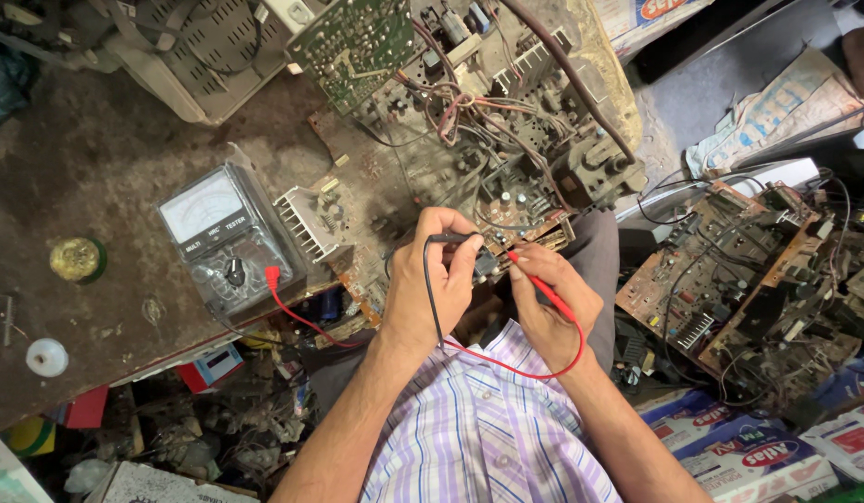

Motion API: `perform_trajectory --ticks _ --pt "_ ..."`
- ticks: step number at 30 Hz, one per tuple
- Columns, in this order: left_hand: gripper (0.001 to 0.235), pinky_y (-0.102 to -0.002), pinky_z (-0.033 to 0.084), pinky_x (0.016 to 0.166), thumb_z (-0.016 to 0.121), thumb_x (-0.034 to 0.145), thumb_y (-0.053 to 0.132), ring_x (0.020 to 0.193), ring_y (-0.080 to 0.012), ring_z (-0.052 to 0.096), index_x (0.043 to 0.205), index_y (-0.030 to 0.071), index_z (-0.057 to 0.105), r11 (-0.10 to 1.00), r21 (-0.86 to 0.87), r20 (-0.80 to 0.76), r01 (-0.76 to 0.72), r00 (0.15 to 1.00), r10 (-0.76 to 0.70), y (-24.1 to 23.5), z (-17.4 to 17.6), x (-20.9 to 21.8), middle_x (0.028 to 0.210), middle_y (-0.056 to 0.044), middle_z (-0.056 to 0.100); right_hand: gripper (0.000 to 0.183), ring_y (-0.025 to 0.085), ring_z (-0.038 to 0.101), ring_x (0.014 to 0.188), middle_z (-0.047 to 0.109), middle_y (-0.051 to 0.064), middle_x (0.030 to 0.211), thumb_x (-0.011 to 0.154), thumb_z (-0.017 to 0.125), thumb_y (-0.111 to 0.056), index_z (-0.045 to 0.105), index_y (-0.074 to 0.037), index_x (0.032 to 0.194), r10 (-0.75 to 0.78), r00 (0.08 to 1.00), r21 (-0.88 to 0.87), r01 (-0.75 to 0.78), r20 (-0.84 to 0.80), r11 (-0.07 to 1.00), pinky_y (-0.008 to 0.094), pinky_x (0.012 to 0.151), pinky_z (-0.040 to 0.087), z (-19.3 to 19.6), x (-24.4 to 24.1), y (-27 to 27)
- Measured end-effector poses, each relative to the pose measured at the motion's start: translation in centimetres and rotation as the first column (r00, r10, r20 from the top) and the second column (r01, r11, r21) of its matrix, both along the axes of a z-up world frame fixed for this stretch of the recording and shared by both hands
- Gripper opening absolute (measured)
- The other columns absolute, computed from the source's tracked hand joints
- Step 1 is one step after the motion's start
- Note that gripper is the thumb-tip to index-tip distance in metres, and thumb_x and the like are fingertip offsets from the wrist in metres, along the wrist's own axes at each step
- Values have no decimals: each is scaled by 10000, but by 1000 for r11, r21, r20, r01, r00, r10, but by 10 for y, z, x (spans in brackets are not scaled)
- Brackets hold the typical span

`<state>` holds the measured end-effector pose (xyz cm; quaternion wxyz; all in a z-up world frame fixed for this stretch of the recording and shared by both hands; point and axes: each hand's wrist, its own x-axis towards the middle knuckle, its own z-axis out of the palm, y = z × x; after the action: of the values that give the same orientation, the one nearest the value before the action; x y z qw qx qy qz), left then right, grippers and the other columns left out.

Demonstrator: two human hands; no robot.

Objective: The person uses a multimeter to test points on a circuit board. They probe various components and traces on both sides of the board, moving the probes to different locations to check for continuity or voltage.

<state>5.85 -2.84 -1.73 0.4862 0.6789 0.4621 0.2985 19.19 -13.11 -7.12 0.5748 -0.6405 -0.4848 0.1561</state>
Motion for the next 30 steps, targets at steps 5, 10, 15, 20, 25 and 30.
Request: perform_trajectory --ticks 5,10,15,20,25,30 --pt "166 -338 593 628 684 968 88 731 -233 772 1056 20 560 1000 10 -8 3 1000 -3 1 0 0 837 -118 716 138 263 744 1033 727 187 1073 923 724 97 655 37 1026 0 1000 4 0 11 1000 327 926 593 3 -2 1" --pt "163 -349 588 618 690 967 94 716 -243 768 1054 32 566 1000 1 -13 -8 1000 8 0 0 0 820 -116 720 136 255 743 1018 728 185 1065 923 722 99 651 38 1022 -2 1000 -13 2 31 1000 324 912 591 4 -2 1" --pt "178 -365 570 619 698 975 97 724 -275 755 1082 47 564 999 30 -3 -19 1000 19 -1 -3 0 816 -136 713 133 248 736 1015 725 183 1072 938 724 92 646 30 1027 3 999 -15 -3 39 1000 325 936 585 1 -2 0" --pt "201 -365 564 627 698 968 89 737 -281 758 1108 57 558 999 36 46 -23 999 21 -3 -3 -4 821 -144 712 136 262 723 1073 721 196 1114 965 724 88 648 37 1066 14 999 -20 -13 47 1000 336 987 573 -1 -4 0" --pt "197 -362 560 619 698 968 81 728 -281 751 1101 54 555 999 33 44 -13 999 11 -3 -4 -3 804 -137 704 130 259 723 1064 721 192 1110 960 726 80 652 32 1055 12 999 -29 -11 34 1000 336 983 571 -4 -2 -3" --pt "182 -356 561 622 697 975 75 715 -274 752 1082 45 552 999 32 32 -3 999 2 -2 -5 -2 808 -139 705 139 254 727 1040 721 185 1089 946 727 77 648 29 1050 14 998 5 -15 60 1000 337 956 577 -10 -1 -3"
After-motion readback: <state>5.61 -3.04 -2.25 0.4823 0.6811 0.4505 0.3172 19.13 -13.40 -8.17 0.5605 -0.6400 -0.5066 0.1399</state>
